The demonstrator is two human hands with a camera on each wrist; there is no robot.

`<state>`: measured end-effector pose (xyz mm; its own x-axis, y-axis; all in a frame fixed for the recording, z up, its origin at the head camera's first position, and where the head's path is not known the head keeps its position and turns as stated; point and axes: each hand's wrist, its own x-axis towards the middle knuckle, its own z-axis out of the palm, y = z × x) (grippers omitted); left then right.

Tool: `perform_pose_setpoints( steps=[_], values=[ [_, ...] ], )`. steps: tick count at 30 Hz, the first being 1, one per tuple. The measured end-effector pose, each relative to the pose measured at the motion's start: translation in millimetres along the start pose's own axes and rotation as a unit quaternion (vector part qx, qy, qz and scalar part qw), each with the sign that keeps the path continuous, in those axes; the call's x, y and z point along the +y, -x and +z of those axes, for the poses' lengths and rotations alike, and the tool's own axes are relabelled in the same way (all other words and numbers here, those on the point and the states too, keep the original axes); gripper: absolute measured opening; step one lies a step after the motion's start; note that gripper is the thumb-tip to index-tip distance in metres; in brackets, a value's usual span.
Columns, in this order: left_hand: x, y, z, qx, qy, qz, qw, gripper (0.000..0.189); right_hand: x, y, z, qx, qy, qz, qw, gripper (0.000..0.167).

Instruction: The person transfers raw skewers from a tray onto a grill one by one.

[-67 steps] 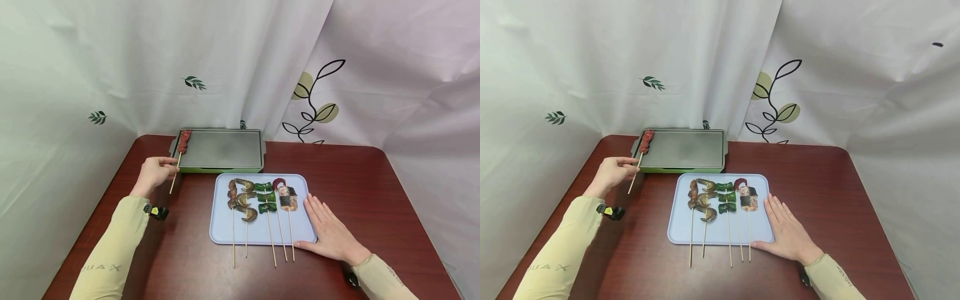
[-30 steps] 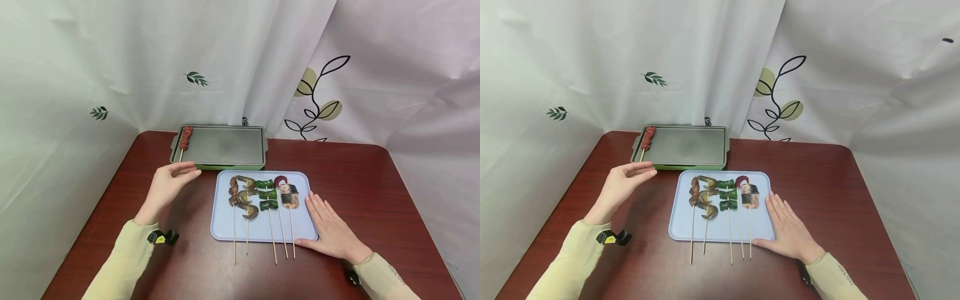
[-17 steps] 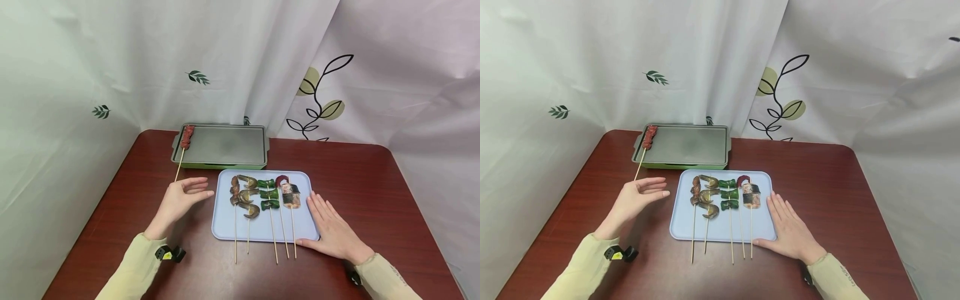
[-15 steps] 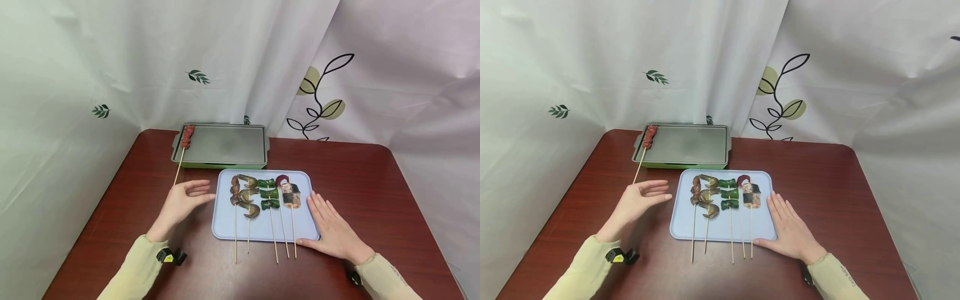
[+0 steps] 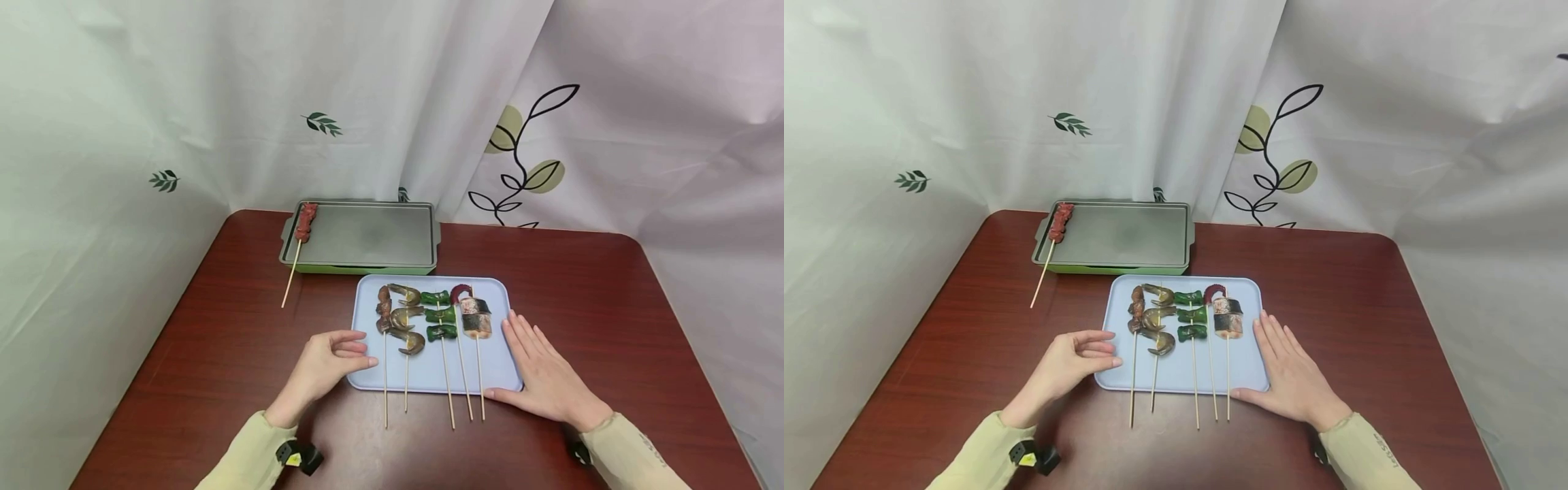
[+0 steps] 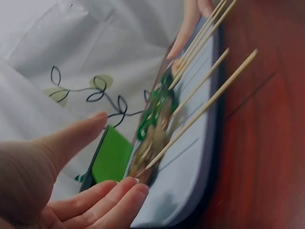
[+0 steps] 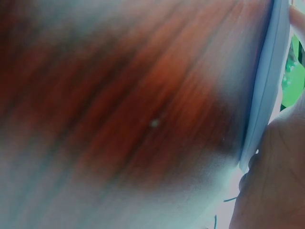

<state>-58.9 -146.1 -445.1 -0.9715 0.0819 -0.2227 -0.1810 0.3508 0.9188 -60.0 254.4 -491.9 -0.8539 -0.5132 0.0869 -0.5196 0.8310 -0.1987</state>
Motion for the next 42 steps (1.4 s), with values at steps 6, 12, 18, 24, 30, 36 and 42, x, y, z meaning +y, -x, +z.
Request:
perform_pose_setpoints(
  steps=[6, 12, 18, 24, 30, 36, 42],
  values=[
    [-4.6, 3.2, 13.5, -0.024, -0.001, -0.003, 0.9997, 0.054, 0.3, -0.6, -0.7, -0.001, 0.000, 0.003, 1.0000, 0.120],
    [-9.9, 2.6, 22.7, -0.045, 0.000, 0.001, 0.9990, 0.056, -0.6, -1.1, -1.1, -0.008, -0.002, 0.006, 0.9999, 0.120],
    [-13.2, -0.4, 26.6, -0.051, -0.017, 0.008, 0.9985, 0.052, -1.0, -1.2, -1.7, -0.009, 0.001, 0.008, 0.9999, 0.121],
    [-13.2, -1.0, 28.9, -0.061, -0.024, 0.009, 0.9978, 0.049, -0.7, -1.3, -1.3, -0.015, 0.003, 0.009, 0.9998, 0.121],
    [-13.2, -1.1, 30.7, -0.067, -0.029, 0.014, 0.9972, 0.048, -0.6, -0.6, -2.1, -0.012, 0.003, 0.007, 0.9999, 0.120],
    [-12.8, -0.4, 31.5, -0.073, -0.034, 0.007, 0.9968, 0.048, -1.5, -0.7, -3.1, -0.012, 0.002, 0.005, 0.9999, 0.120],
    [-11.7, -0.6, 31.8, -0.073, -0.039, 0.009, 0.9965, 0.049, -1.4, -1.3, -3.1, -0.011, 0.000, 0.005, 0.9999, 0.120]
  ],
)
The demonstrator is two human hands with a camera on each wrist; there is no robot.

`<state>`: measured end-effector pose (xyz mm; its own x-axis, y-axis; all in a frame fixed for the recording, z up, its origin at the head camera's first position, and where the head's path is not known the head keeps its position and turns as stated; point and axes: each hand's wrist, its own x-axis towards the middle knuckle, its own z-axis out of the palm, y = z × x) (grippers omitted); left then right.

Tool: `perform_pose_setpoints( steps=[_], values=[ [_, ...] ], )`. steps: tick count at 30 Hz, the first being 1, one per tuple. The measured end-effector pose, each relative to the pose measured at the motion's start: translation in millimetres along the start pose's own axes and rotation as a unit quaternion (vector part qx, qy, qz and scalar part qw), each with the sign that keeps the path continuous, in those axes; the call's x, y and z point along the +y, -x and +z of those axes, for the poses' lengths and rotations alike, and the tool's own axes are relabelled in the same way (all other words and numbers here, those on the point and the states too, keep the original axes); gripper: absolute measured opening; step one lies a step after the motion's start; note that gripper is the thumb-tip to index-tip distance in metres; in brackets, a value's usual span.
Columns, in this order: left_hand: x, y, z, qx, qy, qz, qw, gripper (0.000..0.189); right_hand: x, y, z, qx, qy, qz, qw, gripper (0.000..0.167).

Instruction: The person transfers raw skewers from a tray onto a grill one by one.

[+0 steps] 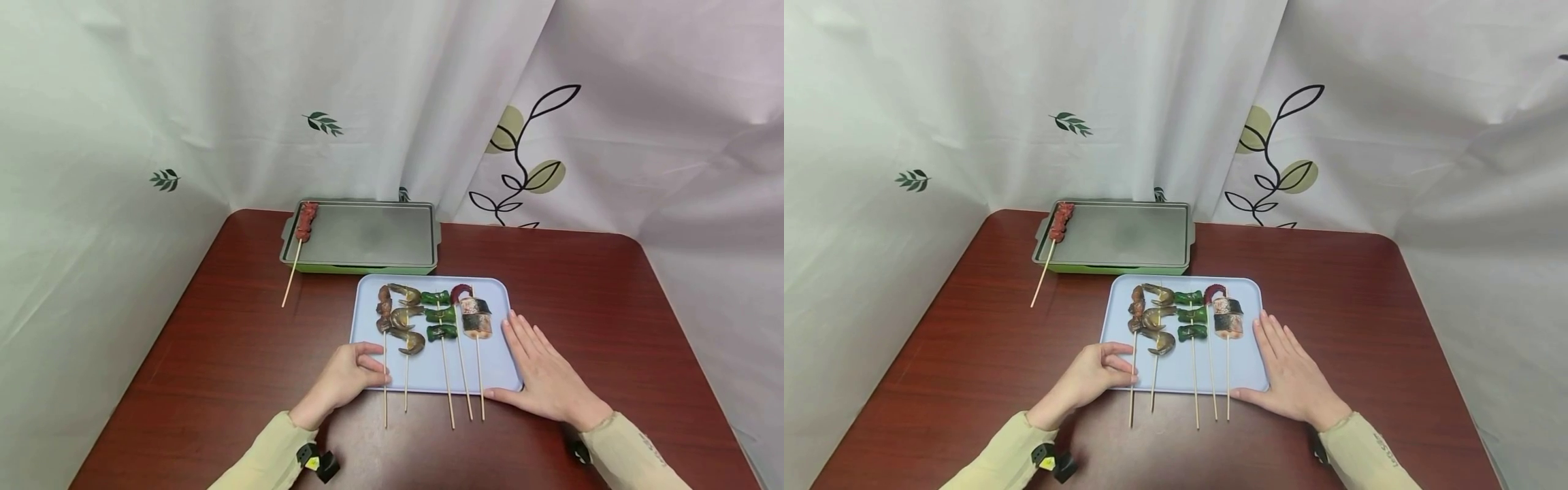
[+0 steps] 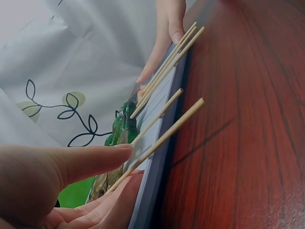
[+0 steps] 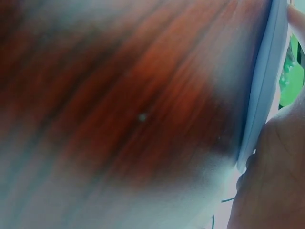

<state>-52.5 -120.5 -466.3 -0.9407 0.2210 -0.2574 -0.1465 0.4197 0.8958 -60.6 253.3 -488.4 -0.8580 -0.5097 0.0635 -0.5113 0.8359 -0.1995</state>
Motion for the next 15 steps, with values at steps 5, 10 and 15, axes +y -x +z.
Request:
perform_pose_setpoints(
  steps=[5, 10, 15],
  values=[
    [0.2, 0.5, -0.3, 0.002, 0.002, 0.006, 1.0000, 0.049, 0.0, 0.3, 0.3, 0.001, 0.000, -0.001, 1.0000, 0.120],
    [1.2, 1.7, -2.2, -0.007, 0.066, 0.006, 0.9977, 0.049, 0.2, 0.5, 1.0, 0.000, -0.001, 0.001, 1.0000, 0.120],
    [2.2, 4.0, -7.2, -0.038, 0.186, -0.023, 0.9815, 0.051, 1.4, 0.5, 2.1, -0.002, 0.000, 0.002, 1.0000, 0.120]
  ],
)
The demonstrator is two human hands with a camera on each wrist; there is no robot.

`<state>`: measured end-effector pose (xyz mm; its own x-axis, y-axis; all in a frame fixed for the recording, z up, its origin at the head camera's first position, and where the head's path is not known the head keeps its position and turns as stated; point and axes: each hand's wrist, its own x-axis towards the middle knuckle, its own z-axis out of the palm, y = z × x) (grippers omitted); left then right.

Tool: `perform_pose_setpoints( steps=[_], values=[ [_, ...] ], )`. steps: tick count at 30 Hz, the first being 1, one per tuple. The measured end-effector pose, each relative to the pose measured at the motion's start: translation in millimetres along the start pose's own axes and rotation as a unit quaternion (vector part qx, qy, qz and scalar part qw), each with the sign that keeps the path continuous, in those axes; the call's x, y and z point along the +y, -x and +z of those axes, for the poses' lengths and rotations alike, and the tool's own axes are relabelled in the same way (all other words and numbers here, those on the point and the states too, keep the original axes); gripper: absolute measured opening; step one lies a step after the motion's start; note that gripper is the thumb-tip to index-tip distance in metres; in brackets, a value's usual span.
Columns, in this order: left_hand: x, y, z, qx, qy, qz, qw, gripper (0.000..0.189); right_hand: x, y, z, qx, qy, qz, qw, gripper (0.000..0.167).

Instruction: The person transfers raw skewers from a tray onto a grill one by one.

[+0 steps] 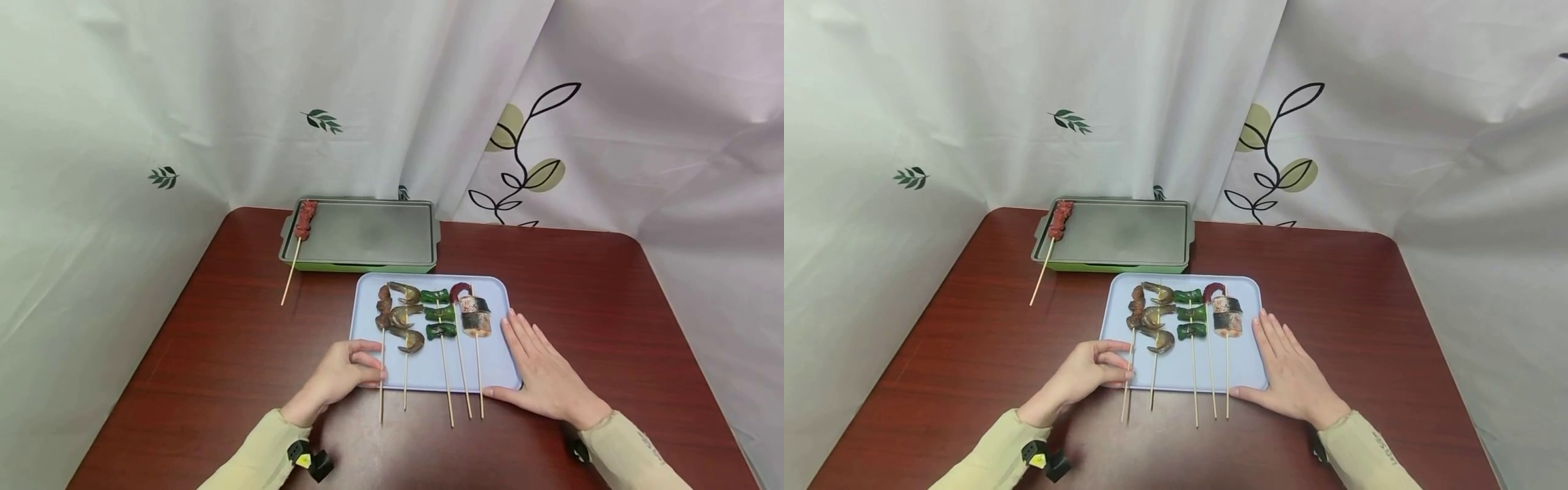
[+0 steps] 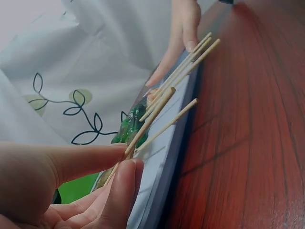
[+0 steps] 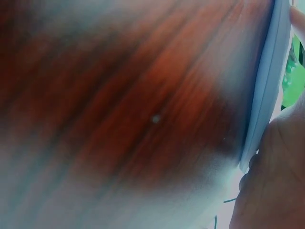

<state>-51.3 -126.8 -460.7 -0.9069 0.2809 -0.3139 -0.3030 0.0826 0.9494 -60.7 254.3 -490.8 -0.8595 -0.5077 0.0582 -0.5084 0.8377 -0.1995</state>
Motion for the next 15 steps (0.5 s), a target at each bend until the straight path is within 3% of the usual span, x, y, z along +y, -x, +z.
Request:
perform_pose_setpoints(
  steps=[6, 15],
  values=[
    [-0.5, 0.1, -6.1, -0.006, 0.016, -0.027, 0.9995, 0.051, 0.1, -0.7, -1.3, 0.000, -0.001, 0.000, 1.0000, 0.120],
    [-6.1, 2.4, -11.1, -0.007, 0.010, -0.025, 0.9996, 0.051, -1.0, -0.5, -2.5, 0.006, -0.004, -0.004, 1.0000, 0.119]
  ],
)
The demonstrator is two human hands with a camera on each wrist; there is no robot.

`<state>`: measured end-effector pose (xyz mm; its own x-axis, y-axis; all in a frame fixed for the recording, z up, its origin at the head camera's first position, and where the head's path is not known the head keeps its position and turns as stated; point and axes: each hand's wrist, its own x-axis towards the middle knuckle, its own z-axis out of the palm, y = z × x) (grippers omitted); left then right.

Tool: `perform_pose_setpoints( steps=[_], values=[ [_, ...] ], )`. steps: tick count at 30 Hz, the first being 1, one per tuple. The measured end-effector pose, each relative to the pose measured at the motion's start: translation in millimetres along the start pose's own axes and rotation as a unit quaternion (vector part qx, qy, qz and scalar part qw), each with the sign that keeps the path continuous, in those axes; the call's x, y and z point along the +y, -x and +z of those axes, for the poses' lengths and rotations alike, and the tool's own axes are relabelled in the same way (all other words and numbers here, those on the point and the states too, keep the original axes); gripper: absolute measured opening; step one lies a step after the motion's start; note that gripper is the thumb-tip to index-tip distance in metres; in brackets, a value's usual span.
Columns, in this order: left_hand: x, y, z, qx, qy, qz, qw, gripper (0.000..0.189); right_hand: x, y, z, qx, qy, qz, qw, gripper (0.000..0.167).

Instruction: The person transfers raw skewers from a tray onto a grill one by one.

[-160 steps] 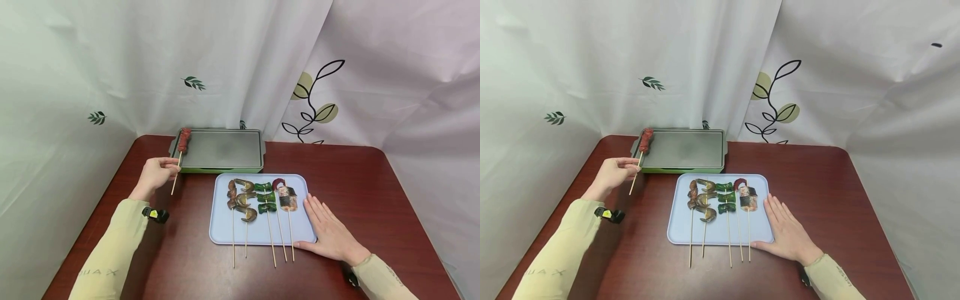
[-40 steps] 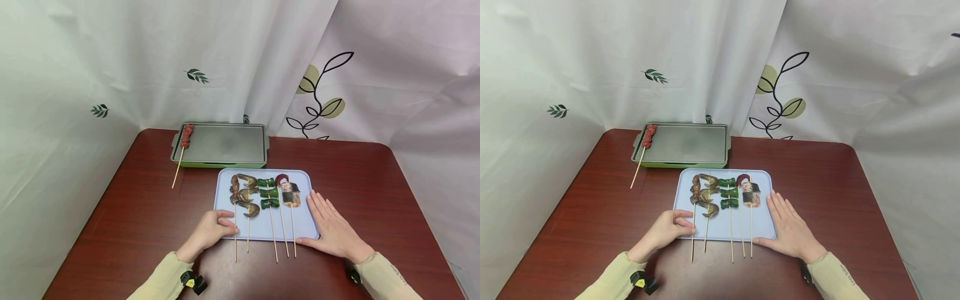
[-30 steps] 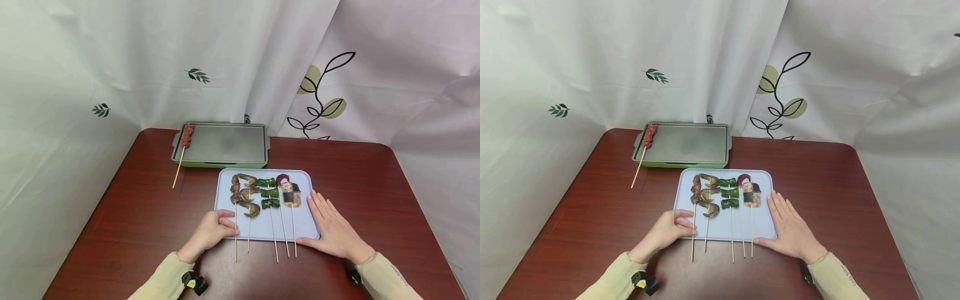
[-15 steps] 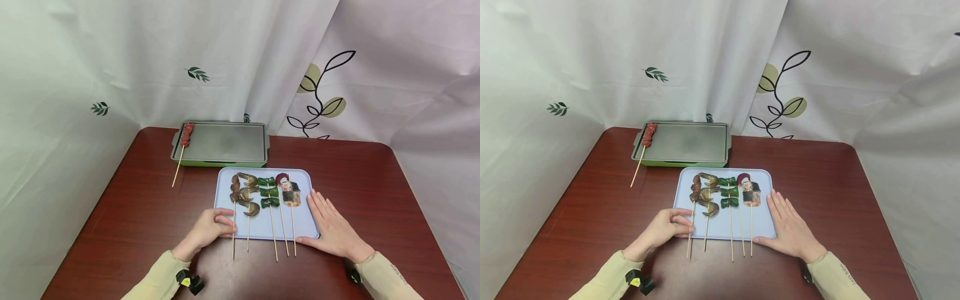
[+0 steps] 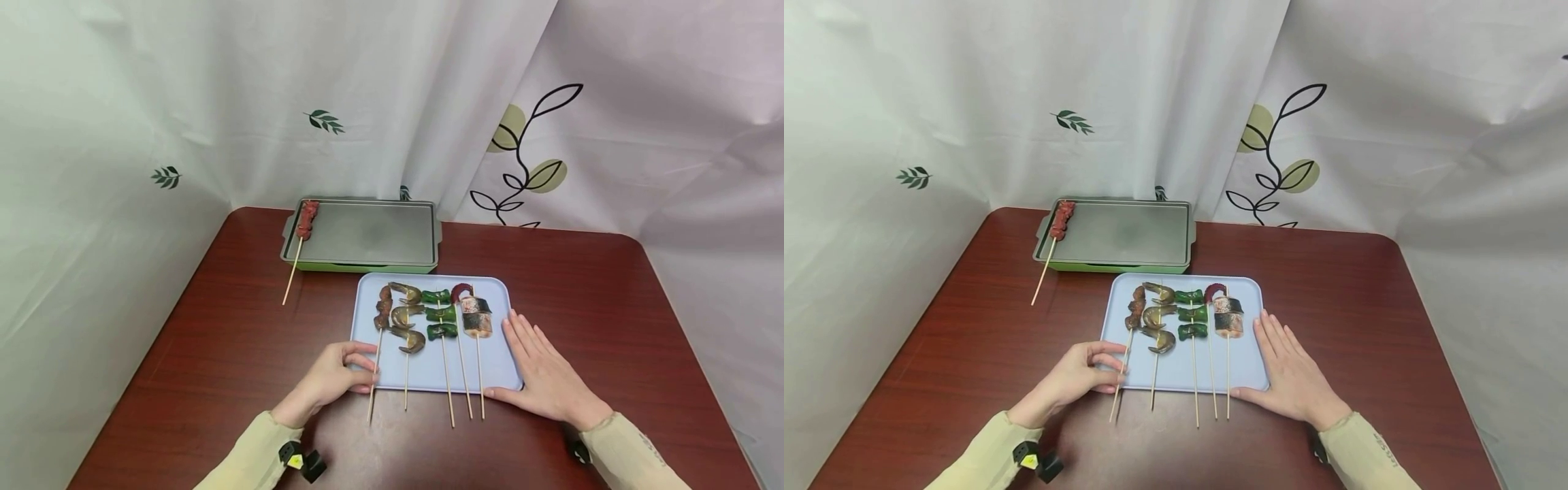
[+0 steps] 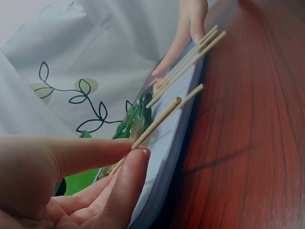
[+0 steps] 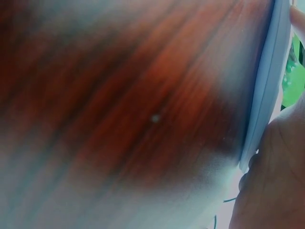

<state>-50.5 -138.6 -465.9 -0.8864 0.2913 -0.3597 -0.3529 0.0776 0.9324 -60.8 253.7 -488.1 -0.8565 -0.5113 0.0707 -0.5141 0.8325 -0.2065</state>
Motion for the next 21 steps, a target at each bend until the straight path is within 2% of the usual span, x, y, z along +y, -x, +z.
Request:
perform_pose_setpoints(
  steps=[10, 21],
  values=[
    [-0.6, 3.7, -3.8, 0.023, -0.006, -0.007, 0.9997, 0.042, 0.2, 0.7, 1.3, -0.003, -0.006, 0.006, 1.0000, 0.119],
    [3.6, 6.7, -5.6, 0.030, -0.026, 0.020, 0.9990, 0.042, 0.3, 0.2, 1.6, 0.001, -0.004, 0.003, 1.0000, 0.119]
  ],
)
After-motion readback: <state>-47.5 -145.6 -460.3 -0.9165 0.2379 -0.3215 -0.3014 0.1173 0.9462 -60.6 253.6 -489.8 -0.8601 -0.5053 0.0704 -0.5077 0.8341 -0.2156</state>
